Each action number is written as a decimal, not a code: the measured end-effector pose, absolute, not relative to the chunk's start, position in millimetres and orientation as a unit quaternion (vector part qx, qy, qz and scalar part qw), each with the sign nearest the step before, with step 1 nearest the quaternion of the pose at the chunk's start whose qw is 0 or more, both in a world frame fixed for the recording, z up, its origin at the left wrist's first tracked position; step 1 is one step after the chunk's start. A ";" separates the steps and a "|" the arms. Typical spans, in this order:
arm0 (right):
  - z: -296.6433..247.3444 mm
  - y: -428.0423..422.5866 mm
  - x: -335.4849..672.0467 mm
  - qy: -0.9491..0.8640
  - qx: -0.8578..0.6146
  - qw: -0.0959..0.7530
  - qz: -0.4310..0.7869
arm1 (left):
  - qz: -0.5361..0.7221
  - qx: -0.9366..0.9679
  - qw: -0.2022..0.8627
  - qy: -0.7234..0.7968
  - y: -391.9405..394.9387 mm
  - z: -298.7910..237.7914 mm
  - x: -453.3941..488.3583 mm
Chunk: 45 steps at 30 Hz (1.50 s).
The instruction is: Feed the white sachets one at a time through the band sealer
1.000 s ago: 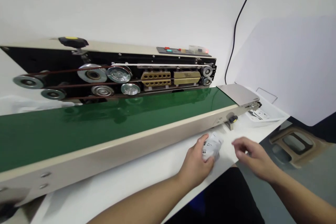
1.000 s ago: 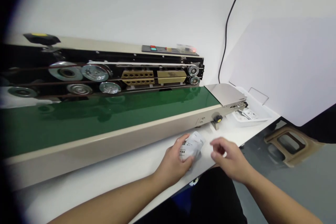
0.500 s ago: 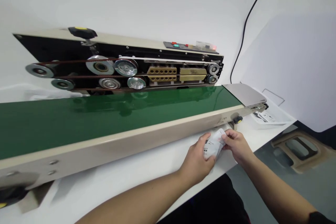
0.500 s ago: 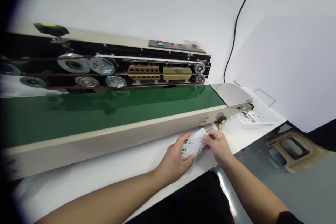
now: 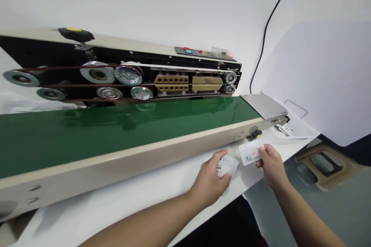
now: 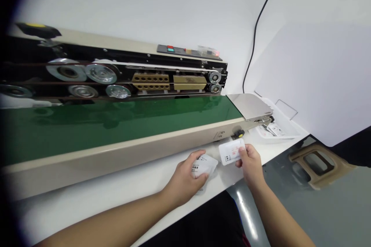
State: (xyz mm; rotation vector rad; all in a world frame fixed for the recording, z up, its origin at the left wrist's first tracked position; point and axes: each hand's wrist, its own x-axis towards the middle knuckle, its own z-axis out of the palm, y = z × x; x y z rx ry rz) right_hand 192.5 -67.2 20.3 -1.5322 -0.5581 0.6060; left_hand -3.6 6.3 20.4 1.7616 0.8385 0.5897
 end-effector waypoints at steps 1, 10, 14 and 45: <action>23.3 -71.8 195.1 -0.253 -0.671 0.647 0.262 | 0.244 0.734 0.528 0.352 6.2 20.5 -3.6; 114.9 -96.4 212.2 -0.375 -0.752 0.530 -0.115 | 0.226 0.704 0.562 0.370 1.9 26.9 -2.6; 153.8 -52.1 234.0 -0.498 -0.687 0.380 -0.367 | 0.233 0.718 0.546 0.362 5.4 18.6 -2.0; 148.4 91.2 271.2 -0.640 -0.668 0.029 -0.378 | 0.215 0.747 0.539 0.325 15.1 14.9 -3.8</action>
